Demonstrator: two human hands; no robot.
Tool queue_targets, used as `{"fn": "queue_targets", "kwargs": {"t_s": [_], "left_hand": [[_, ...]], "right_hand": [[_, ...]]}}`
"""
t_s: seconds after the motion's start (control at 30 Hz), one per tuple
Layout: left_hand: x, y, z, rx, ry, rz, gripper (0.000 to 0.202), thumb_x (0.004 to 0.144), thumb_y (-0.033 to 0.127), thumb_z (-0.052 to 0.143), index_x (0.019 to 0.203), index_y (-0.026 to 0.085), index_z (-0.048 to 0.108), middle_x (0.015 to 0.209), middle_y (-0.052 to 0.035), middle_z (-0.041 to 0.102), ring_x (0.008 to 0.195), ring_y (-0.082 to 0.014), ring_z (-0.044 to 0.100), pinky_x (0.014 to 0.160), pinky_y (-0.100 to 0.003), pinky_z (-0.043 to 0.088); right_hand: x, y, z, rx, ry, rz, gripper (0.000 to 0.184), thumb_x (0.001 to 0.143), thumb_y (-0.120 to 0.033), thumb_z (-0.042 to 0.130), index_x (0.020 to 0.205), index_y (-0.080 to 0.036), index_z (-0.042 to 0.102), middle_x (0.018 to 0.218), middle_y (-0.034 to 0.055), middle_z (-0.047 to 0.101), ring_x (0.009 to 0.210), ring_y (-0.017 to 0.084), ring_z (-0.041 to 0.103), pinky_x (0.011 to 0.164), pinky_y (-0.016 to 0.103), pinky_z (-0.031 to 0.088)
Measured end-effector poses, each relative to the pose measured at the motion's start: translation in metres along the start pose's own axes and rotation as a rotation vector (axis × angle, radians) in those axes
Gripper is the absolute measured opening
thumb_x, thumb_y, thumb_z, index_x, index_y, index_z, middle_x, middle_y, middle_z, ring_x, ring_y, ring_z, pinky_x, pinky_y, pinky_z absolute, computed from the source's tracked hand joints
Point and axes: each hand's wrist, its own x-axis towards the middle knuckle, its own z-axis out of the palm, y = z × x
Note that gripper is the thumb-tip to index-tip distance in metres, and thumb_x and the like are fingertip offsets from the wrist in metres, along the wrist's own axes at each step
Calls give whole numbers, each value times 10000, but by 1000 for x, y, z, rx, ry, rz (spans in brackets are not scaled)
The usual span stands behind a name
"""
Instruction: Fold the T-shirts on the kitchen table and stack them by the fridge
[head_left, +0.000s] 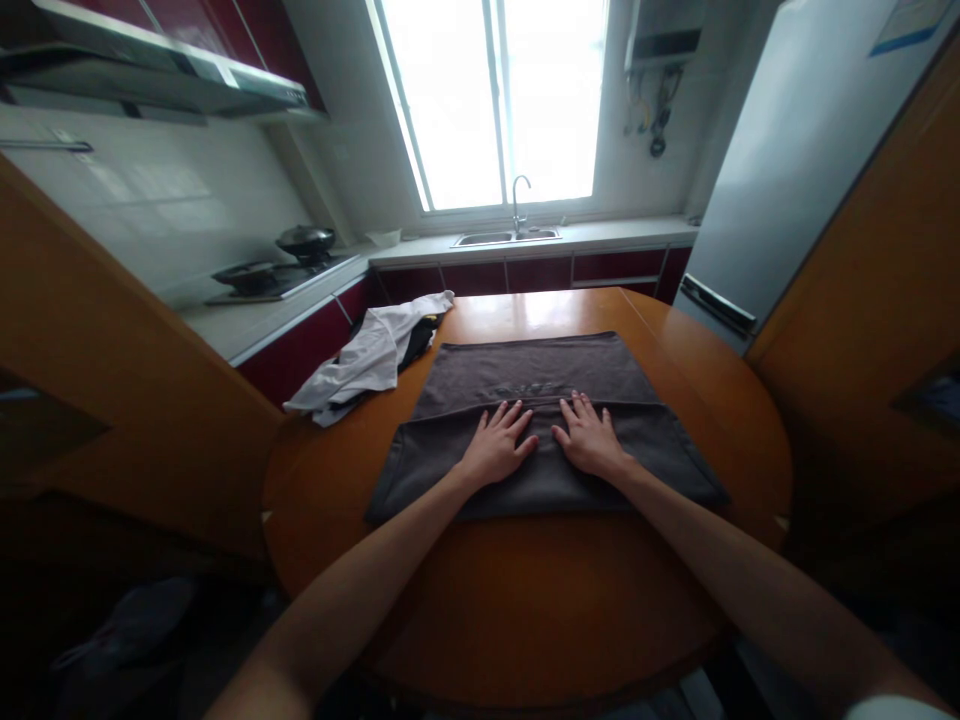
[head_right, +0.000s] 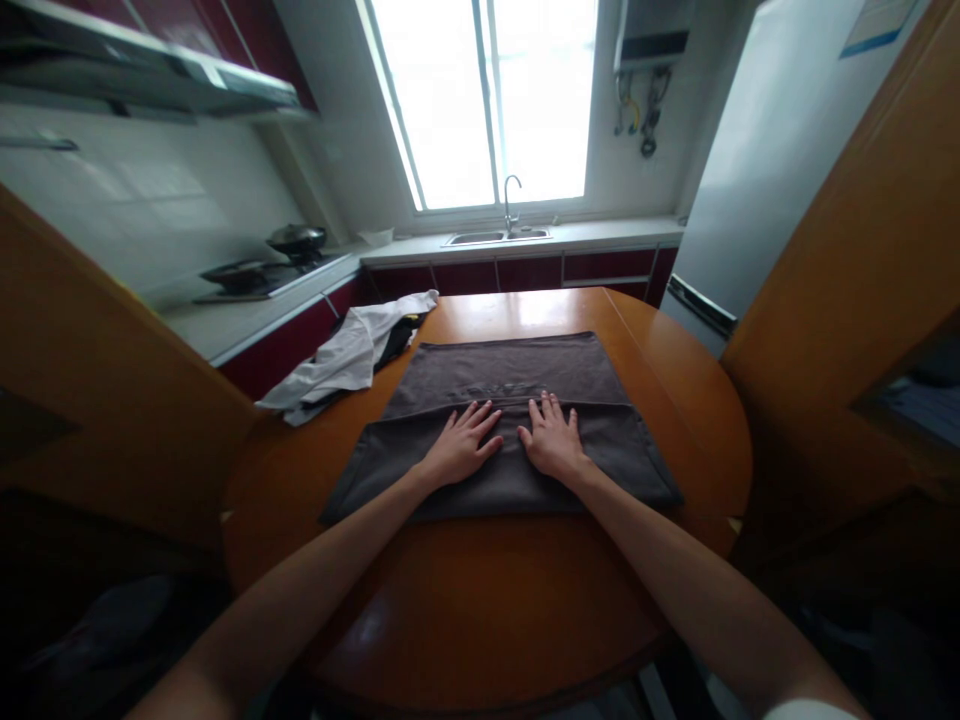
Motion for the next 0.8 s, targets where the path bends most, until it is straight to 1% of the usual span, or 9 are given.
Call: {"fn": "queue_targets", "kwargs": {"t_s": [0.4, 0.8], "left_hand": [[1, 0, -1, -8, -11, -8, 631, 1009, 597, 336, 1567, 304, 344, 1666, -19, 217, 1547, -291, 129, 1222, -582, 167], [1, -2, 3, -7, -1, 1, 635, 1010, 601, 330, 1565, 291, 347, 1666, -24, 215, 1546, -288, 137, 1216, -586, 172]], "right_hand": [[0, 0, -1, -2, 0, -2, 674, 1019, -479, 313, 1596, -137, 251, 1683, 128, 103, 1552, 264, 62, 1205, 585, 117], [1, 1, 1, -16, -1, -1, 673, 1020, -485, 311, 1598, -147, 246, 1685, 132, 97, 1551, 267, 60, 1204, 577, 122]]}}
